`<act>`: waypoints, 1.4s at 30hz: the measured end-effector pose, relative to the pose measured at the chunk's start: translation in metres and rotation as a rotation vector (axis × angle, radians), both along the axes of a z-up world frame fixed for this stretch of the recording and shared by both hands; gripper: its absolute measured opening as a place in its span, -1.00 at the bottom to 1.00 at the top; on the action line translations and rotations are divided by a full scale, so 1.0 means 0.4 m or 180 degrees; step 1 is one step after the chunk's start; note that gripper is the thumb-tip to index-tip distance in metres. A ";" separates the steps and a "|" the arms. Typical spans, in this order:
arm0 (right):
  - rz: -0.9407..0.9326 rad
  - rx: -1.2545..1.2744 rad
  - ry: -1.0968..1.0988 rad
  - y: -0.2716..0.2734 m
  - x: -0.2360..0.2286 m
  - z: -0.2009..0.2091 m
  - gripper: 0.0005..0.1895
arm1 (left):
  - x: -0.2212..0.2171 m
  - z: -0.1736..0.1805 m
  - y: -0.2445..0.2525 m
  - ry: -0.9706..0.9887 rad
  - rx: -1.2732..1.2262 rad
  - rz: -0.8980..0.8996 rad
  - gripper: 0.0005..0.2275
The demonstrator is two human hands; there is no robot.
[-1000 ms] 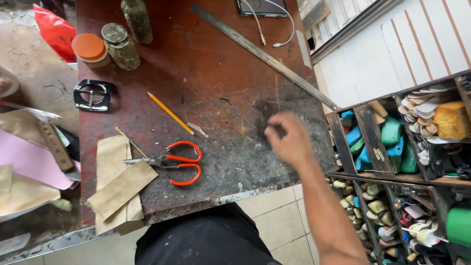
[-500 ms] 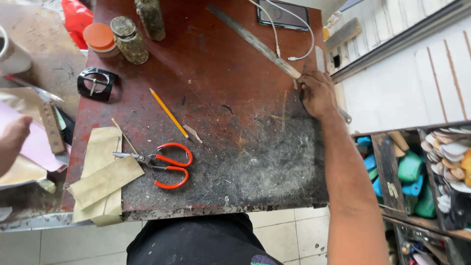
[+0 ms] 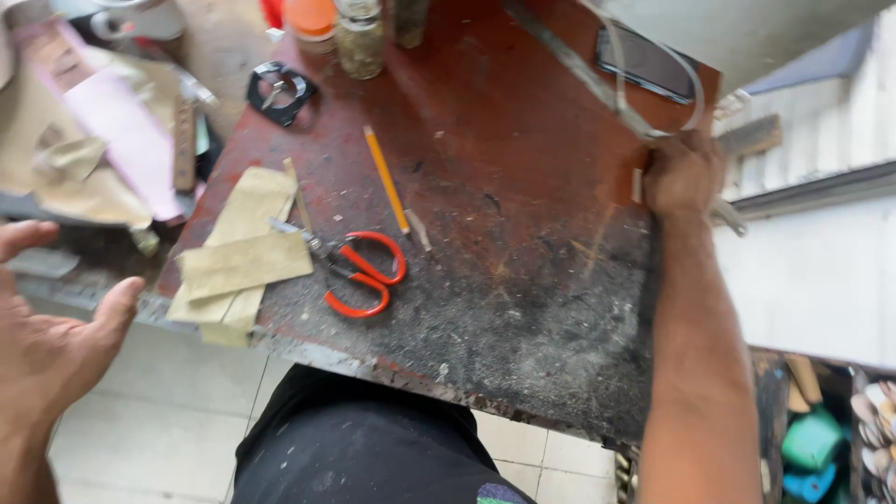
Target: The person uses a metal ruler and a utility knife to cut a piece of beige material on a workbench. They measure and score the material, then separate the cut piece by hand. The person then picks up the cut piece and places it on a pile of other cut materials.
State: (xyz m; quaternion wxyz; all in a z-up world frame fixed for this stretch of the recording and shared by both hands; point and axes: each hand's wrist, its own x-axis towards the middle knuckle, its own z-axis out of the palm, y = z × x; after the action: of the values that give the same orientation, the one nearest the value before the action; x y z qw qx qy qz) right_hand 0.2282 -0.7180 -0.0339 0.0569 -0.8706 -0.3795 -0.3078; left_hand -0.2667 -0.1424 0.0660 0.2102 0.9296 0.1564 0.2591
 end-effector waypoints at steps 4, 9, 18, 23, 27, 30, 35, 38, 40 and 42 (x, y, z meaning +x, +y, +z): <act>-0.0239 -0.0081 -0.0293 0.064 -0.066 0.015 -0.86 | -0.093 0.020 -0.035 -0.0087 0.0596 0.0130 -0.41; -0.0688 -0.0743 0.0264 0.182 -0.162 0.055 -0.82 | -0.175 0.021 -0.053 -0.0072 0.0572 0.0240 -0.44; -0.2401 0.0000 0.2449 0.015 -0.226 0.154 -0.55 | -0.301 -0.021 -0.035 -0.0170 0.0362 0.0269 -0.49; -0.1700 0.0051 0.2149 -0.103 -0.285 0.087 -0.62 | -0.383 -0.049 -0.028 0.0027 0.0264 0.0448 -0.49; -0.1294 0.0411 0.1928 -0.142 -0.353 0.041 -0.65 | -0.412 -0.089 -0.020 0.0190 0.0097 0.0452 -0.52; -0.1377 0.0497 0.1798 -0.142 -0.433 0.051 -0.66 | -0.435 -0.101 -0.074 0.0277 0.0017 0.0398 -0.55; -0.0990 0.0651 0.1462 -0.218 -0.435 0.013 -0.64 | -0.474 -0.101 -0.180 0.0133 0.0024 0.0461 -0.54; -0.0959 0.0928 0.1588 -0.253 -0.427 0.000 -0.65 | -0.485 -0.085 -0.247 0.0261 -0.0303 0.0489 -0.54; -0.0846 0.0706 0.1836 -0.258 -0.421 0.023 -0.66 | -0.492 -0.103 -0.289 0.0398 -0.0199 0.0573 -0.54; -0.1067 0.0620 0.1956 -0.202 -0.447 0.098 -0.58 | -0.487 -0.111 -0.324 0.0430 -0.0083 0.0481 -0.53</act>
State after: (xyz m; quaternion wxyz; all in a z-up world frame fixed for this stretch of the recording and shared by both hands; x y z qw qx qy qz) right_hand 0.0493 -0.7988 0.0052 0.1997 -0.9631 -0.1656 -0.0716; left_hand -0.4615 -0.2720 0.0218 0.1911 0.9277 0.2432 0.2089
